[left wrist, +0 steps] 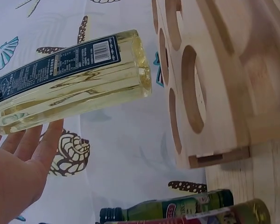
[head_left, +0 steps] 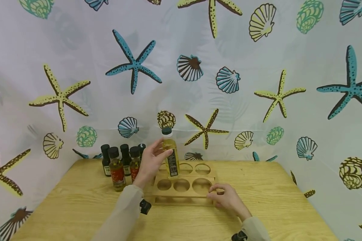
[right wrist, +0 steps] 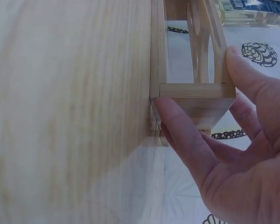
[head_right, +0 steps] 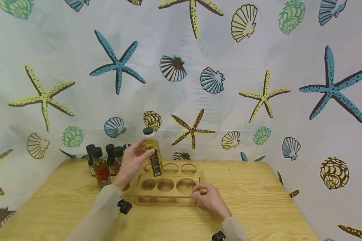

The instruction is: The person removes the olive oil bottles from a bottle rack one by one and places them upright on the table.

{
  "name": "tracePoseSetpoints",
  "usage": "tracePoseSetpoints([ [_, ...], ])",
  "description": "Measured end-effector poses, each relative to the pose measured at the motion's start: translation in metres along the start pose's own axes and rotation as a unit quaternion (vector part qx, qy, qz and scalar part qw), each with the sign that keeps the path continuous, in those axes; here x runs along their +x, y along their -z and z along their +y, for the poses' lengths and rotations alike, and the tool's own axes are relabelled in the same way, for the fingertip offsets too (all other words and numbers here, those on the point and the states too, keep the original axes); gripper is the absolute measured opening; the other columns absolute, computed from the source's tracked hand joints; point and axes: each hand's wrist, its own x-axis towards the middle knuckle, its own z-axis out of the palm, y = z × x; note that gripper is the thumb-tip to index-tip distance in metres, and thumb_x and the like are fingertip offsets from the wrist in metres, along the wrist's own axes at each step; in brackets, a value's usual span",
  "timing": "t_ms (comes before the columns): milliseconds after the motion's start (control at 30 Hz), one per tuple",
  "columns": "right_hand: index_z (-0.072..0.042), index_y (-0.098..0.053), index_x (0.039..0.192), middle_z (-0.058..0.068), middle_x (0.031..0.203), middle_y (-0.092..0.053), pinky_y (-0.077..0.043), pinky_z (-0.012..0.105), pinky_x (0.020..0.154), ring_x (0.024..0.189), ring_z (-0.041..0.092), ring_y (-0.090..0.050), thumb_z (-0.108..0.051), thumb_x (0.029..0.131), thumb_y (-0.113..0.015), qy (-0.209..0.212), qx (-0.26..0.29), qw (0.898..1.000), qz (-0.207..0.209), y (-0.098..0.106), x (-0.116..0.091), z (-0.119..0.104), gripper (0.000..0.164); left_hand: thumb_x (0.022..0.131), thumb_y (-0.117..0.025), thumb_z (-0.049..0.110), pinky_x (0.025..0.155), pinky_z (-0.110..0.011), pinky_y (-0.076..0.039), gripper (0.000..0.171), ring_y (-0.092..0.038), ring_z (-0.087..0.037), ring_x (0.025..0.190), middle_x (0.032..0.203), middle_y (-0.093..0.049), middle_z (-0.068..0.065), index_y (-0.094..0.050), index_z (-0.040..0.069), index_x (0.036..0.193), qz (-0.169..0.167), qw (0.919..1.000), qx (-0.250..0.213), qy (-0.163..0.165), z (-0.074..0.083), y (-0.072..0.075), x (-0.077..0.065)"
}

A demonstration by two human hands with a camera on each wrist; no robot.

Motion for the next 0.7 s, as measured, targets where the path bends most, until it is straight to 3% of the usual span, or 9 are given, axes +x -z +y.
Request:
tracePoseSetpoints([
  [367,-0.004,-0.068,0.107,0.007,0.077,-0.065,-0.037,0.028,0.051,0.051,0.01,-0.032,-0.024,0.091,-0.072,-0.004,-0.015,1.0,0.007,-0.003,-0.001,-0.002,0.026,0.089,-0.074,0.031,0.11,-0.05,-0.041,0.067,-0.048,-0.032,0.135,0.15,-0.046,-0.009,-0.046,0.015,0.148,0.02,0.9997,0.011,-0.001,0.006,0.022,-0.007],
  [567,-0.004,-0.068,0.109,0.014,0.091,-0.07,-0.042,0.029,0.054,0.058,0.01,-0.04,-0.022,0.092,-0.071,-0.012,-0.016,1.0,0.019,-0.002,0.002,0.003,0.025,0.087,-0.076,0.031,0.107,-0.05,-0.043,0.062,-0.051,-0.027,0.131,0.142,-0.055,-0.009,-0.052,0.016,0.143,0.024,0.9997,0.009,0.002,0.012,0.027,-0.008],
  [700,-0.004,-0.068,0.108,0.016,0.095,-0.071,-0.043,0.029,0.054,0.059,0.01,-0.042,-0.022,0.091,-0.071,-0.009,-0.019,1.0,0.016,-0.002,0.002,0.002,0.024,0.088,-0.075,0.032,0.106,-0.05,-0.043,0.064,-0.048,-0.026,0.134,0.146,-0.051,-0.007,-0.05,0.017,0.145,0.023,0.9994,0.021,0.015,0.014,0.035,-0.01],
])
